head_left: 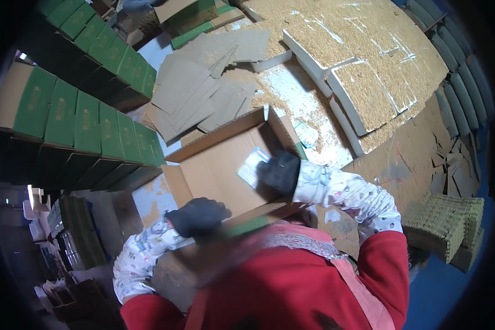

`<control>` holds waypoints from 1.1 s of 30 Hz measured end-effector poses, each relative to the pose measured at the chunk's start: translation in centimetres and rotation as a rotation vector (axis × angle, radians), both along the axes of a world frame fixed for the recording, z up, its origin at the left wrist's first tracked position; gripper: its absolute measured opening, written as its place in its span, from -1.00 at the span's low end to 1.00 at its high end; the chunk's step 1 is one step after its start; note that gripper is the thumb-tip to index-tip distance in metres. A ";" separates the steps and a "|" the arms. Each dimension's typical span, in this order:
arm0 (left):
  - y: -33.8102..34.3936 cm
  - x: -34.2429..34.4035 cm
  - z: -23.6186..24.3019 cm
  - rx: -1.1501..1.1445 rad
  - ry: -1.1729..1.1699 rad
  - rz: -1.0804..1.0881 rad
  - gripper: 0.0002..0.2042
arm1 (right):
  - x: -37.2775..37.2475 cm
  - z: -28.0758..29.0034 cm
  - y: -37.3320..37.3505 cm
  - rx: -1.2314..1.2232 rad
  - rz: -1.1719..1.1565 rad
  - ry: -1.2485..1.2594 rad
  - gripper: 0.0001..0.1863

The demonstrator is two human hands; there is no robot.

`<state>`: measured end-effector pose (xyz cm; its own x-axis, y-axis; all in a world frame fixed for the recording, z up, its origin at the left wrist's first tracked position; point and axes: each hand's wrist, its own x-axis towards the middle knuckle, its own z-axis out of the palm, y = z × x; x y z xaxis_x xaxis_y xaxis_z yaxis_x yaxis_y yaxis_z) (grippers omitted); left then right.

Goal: The person packs items by folding open cardboard boxes, placing styrofoam containers filled with husks and small packets into the boxes, adding cardboard sheets, folding the boxes closed, and stacking them.

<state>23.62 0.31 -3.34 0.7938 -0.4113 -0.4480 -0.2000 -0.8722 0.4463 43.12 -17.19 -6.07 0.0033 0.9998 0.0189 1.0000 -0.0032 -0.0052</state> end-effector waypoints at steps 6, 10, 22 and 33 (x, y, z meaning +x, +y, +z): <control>5.6 -3.6 4.1 -0.021 -0.244 0.136 -0.48 | 7.8 5.8 -4.8 0.055 0.204 0.561 -0.21; 2.8 -0.2 -2.3 -0.023 -0.483 0.215 -0.43 | 5.4 1.0 -0.4 0.117 0.238 0.610 -0.09; 3.0 -11.4 -12.7 -1.670 -0.337 1.577 -0.51 | 1.2 -7.7 2.8 0.025 -0.773 2.326 -0.54; 36.0 -23.2 23.8 -0.821 -1.868 1.270 -0.64 | 8.3 18.5 25.1 0.586 0.244 2.078 -0.64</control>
